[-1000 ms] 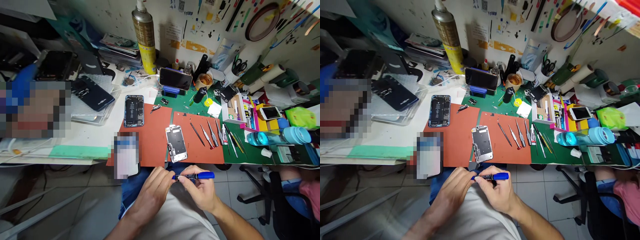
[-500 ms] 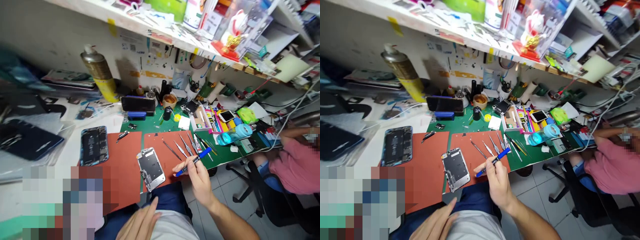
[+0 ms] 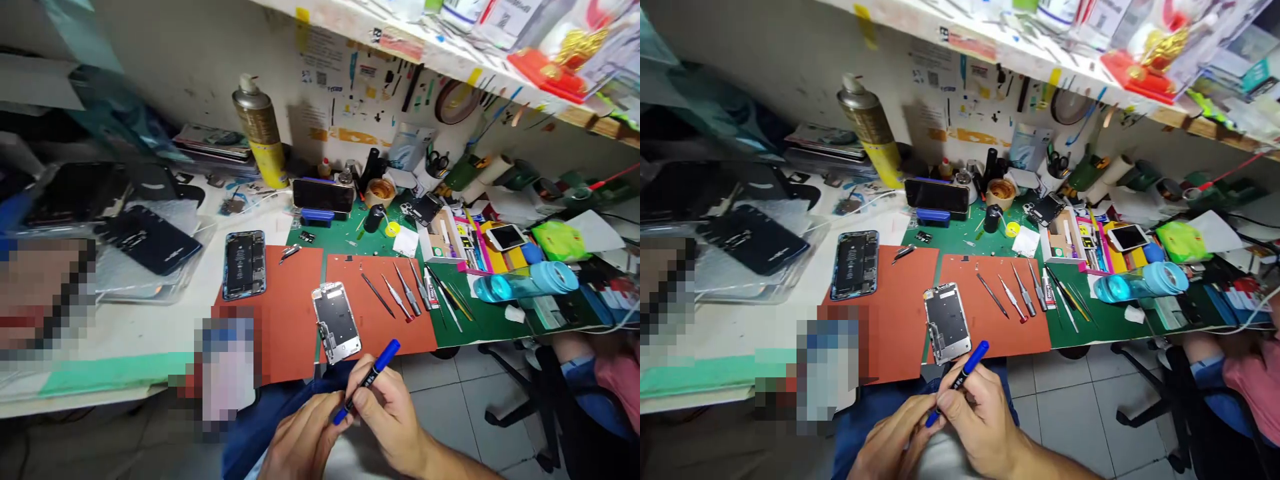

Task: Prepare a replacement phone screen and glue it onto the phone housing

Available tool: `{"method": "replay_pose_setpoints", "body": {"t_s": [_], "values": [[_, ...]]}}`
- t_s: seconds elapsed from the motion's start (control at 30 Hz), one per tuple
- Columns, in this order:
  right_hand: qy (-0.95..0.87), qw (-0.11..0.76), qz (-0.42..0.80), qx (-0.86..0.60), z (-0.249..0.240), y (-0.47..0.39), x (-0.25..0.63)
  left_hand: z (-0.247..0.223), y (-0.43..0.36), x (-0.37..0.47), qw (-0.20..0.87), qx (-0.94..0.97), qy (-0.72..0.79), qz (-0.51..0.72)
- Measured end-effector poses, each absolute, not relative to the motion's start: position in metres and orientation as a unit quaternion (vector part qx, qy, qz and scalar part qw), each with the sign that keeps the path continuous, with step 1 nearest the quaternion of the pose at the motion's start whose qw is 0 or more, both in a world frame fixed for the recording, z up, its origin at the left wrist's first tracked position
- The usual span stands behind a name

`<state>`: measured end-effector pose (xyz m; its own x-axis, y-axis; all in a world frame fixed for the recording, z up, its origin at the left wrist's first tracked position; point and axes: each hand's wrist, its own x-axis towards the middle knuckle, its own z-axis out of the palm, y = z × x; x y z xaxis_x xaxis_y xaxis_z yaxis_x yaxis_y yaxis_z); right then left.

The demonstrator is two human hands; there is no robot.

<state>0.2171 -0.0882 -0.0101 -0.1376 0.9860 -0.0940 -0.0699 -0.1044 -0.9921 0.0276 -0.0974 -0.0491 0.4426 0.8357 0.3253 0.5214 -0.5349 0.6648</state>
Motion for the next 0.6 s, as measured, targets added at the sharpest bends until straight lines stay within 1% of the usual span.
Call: {"method": "replay_pose_setpoints", "body": {"t_s": [0.1, 0.2, 0.27, 0.37, 0.47, 0.5, 0.6], "values": [[-0.509, 0.456, 0.543, -0.488, -0.012, -0.089, 0.221, -0.041, -0.096, 0.036, 0.290, 0.812, 0.393, 0.319], [-0.501, 0.444, 0.556, -0.492, -0.012, -0.092, 0.225, -0.043, -0.099, 0.039, 0.316, 0.805, 0.390, 0.318], [-0.506, 0.432, 0.552, -0.504, -0.013, -0.096, 0.226, -0.046, -0.101, 0.039, 0.320, 0.806, 0.388, 0.313], [-0.494, 0.432, 0.553, -0.514, -0.018, -0.103, 0.231, -0.051, -0.104, 0.037, 0.292, 0.817, 0.387, 0.311], [-0.427, 0.458, 0.564, -0.539, -0.021, -0.102, 0.247, -0.055, -0.106, 0.035, 0.263, 0.832, 0.386, 0.300], [-0.407, 0.471, 0.547, -0.560, -0.020, -0.099, 0.254, -0.057, -0.107, 0.035, 0.261, 0.834, 0.386, 0.296], [-0.374, 0.519, 0.446, -0.626, -0.009, -0.082, 0.281, -0.065, -0.109, 0.034, 0.263, 0.831, 0.399, 0.286]]}}
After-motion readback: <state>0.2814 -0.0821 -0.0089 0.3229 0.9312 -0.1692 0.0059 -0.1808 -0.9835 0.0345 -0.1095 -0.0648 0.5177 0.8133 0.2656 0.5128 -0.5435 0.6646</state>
